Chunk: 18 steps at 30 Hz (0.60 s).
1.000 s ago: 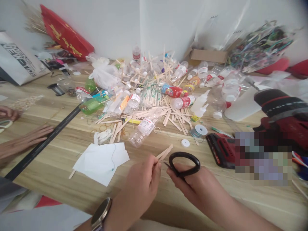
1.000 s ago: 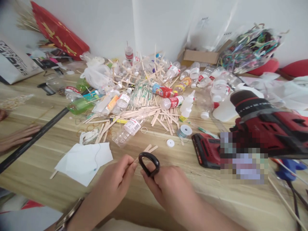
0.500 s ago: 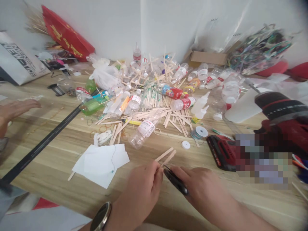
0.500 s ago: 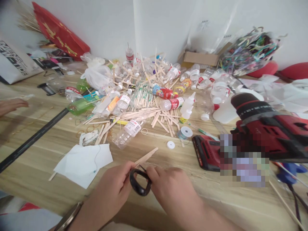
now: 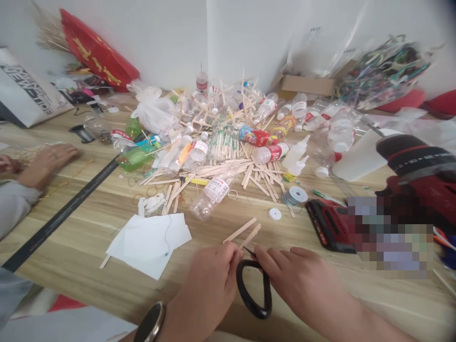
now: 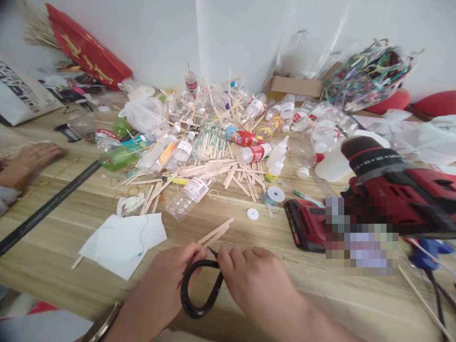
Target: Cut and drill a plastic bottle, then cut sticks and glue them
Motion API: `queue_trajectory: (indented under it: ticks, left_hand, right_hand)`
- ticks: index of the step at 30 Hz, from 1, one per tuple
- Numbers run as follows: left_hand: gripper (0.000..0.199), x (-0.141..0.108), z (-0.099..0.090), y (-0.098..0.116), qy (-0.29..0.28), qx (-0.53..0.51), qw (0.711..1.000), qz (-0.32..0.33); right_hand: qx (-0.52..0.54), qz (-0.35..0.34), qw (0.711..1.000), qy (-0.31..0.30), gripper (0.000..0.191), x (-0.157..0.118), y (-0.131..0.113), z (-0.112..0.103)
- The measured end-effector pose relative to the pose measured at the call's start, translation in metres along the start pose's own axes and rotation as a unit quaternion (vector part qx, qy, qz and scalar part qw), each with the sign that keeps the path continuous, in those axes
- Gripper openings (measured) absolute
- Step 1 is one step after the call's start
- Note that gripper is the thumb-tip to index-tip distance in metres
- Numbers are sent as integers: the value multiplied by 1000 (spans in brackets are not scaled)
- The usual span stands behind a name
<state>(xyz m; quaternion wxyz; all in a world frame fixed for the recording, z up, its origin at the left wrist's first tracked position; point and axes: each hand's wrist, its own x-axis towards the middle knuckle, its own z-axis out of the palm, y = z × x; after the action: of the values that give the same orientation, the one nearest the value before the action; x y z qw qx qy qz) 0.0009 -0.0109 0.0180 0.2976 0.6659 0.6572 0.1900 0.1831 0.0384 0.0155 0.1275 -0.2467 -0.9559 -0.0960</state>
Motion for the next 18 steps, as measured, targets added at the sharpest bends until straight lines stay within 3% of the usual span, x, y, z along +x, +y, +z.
queue_trajectory:
  ticks: [3, 6, 10, 12, 14, 15, 16, 17, 18]
  left_hand:
    - [23, -2, 4, -3, 11, 26, 999, 19]
    - [17, -5, 13, -9, 46, 60, 993, 91]
    - [21, -8, 23, -14, 167, 124, 953, 221]
    - [23, -9, 23, -14, 204, 167, 932, 248]
    - [23, -10, 22, -14, 209, 197, 921, 265]
    - [22, -9, 21, -14, 207, 204, 918, 271]
    - [22, -9, 21, -14, 205, 207, 917, 272]
    - [22, -9, 20, -14, 206, 208, 918, 269]
    - [22, -8, 20, -14, 205, 206, 920, 264]
  right_hand:
    - [-21, -15, 1000, 6, 30, 0, 1, -4]
    - [-24, -23, 999, 6, 26, 0, 5, -4]
    - [114, 43, 991, -46, 21, 0, 5, 2]
    - [283, 143, 941, -115, 19, 2, 2, 4]
    - [469, 256, 817, -215, 33, 5, -2, 5]
    - [539, 292, 745, -263, 41, 6, -4, 4]
    - [576, 308, 696, -297, 46, 7, -5, 4]
    - [571, 300, 700, -306, 48, 7, -5, 3]
    - [530, 275, 747, -292, 45, 6, -4, 3]
